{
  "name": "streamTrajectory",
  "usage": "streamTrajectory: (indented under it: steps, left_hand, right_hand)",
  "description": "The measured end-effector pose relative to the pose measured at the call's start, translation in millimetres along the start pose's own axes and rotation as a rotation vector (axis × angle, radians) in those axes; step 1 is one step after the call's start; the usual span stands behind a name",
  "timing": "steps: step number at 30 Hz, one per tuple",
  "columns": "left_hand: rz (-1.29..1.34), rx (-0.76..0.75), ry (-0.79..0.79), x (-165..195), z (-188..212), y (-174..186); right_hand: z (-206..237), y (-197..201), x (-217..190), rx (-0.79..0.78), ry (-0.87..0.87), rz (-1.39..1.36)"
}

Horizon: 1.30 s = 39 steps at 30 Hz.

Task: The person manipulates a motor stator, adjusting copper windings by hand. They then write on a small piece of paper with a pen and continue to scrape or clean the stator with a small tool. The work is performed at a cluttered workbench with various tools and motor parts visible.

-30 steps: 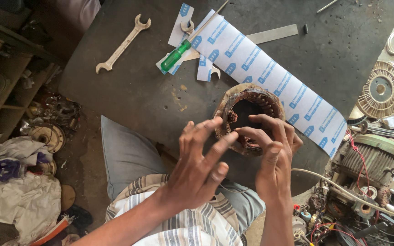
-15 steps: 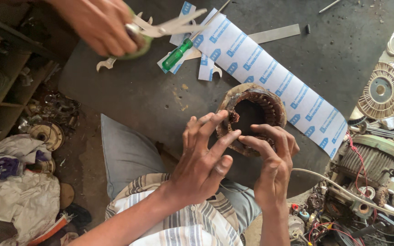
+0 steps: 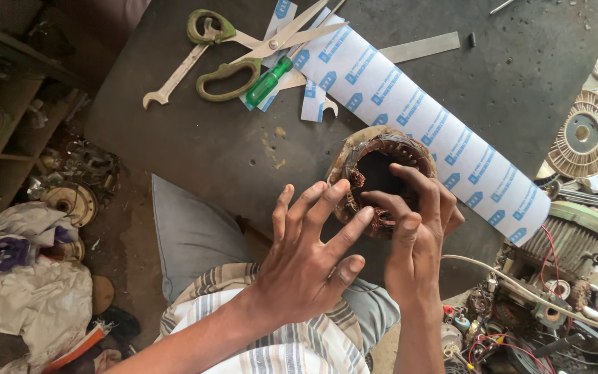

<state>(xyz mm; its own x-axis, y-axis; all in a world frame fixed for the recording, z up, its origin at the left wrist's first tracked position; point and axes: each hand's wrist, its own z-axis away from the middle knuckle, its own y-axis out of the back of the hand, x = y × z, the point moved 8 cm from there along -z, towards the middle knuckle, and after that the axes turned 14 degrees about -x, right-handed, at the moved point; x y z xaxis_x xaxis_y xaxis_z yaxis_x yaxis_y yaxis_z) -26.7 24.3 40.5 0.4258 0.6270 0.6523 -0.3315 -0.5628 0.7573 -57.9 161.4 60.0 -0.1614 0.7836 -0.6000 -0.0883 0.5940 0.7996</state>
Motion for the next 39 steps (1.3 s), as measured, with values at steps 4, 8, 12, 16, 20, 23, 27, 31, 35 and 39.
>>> streamTrajectory:
  steps: [4, 8, 12, 16, 20, 23, 27, 31, 35, 39]
  left_hand:
    - [-0.035, -0.013, 0.000, -1.4, 2.2, -3.1]
    - [0.024, -0.001, -0.011, -4.1, 3.6, -3.5]
    - [0.117, 0.079, 0.020, -15.3, 3.5, 7.5]
    - [0.193, 0.079, -0.008, -19.5, 3.1, 20.5]
    - [0.348, -0.055, -0.015, -18.0, -9.5, 16.8]
    - [0.428, -0.082, -0.016, -12.8, -15.7, 15.4]
    - [0.422, -0.113, -0.012, -6.6, -16.7, 14.1]
    - [0.383, -0.097, -0.075, -3.9, -13.5, 19.6]
    - [0.349, -0.109, -0.094, -6.4, -12.1, 18.5]
    - [0.382, -0.043, -0.117, -7.4, -8.1, 21.2]
  right_hand:
    - [-0.8, 0.4, -0.9, 0.008, -0.007, -0.022]
    - [0.2, 1.2, 0.5, 0.020, -0.019, -0.053]
    - [1.4, -0.1, 3.4, 0.021, -0.046, -0.069]
    - [3.7, -1.2, 6.8, 0.026, -0.052, -0.102]
    - [5.3, -1.4, 10.9, 0.028, -0.041, -0.187]
    - [5.1, -1.6, 10.2, 0.018, -0.026, -0.167]
    - [2.2, -1.3, 9.0, 0.020, -0.045, -0.090]
    - [-2.3, -4.3, 3.2, -0.021, -0.033, 0.012]
    - [-4.9, -5.7, 0.5, -0.027, -0.028, 0.035]
    - [-4.6, -4.9, 2.4, -0.018, -0.040, 0.004]
